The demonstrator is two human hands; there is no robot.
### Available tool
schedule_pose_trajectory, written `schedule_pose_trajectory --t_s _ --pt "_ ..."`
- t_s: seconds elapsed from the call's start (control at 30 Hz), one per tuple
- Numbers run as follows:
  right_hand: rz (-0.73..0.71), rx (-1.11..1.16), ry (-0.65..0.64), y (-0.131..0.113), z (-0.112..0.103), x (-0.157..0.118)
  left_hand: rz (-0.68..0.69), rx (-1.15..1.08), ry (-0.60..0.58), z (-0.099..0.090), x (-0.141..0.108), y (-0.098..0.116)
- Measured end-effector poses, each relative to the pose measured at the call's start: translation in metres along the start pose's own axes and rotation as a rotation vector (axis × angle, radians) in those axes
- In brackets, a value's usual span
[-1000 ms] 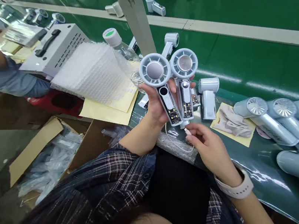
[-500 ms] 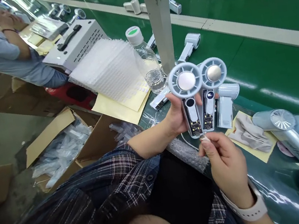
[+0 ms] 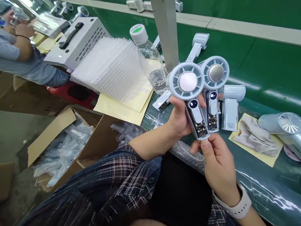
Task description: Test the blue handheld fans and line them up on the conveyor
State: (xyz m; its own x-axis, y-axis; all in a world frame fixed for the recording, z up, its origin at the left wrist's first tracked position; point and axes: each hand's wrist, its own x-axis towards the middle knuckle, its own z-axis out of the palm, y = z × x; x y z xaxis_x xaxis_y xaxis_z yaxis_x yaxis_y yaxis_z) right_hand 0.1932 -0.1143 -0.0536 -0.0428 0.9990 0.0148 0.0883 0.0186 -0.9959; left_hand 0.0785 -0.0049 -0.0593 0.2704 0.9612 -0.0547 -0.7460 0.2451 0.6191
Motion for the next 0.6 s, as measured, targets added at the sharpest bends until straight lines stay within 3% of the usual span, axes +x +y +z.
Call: schedule_pose_trajectory --t_s 0.1,0.2,0.33,0.6 --pt "-0.113 -0.225 0.002 0.001 -0.009 0.0 -0.063 -0.138 0.018 0.004 0.0 0.009" --pt "-0.178 -0.226 0.075 0.002 -0.008 -0.001 -0.095 -0.221 -0.018 0.006 0.001 0.017" --pt "-0.057 -0.08 0.135 0.006 -0.005 -0.002 -0.101 -0.175 -0.033 0.001 0.001 0.014" --pt "0.005 0.272 0.148 0.006 0.0 -0.004 0.069 0.0 -0.205 -0.004 0.001 -0.005"
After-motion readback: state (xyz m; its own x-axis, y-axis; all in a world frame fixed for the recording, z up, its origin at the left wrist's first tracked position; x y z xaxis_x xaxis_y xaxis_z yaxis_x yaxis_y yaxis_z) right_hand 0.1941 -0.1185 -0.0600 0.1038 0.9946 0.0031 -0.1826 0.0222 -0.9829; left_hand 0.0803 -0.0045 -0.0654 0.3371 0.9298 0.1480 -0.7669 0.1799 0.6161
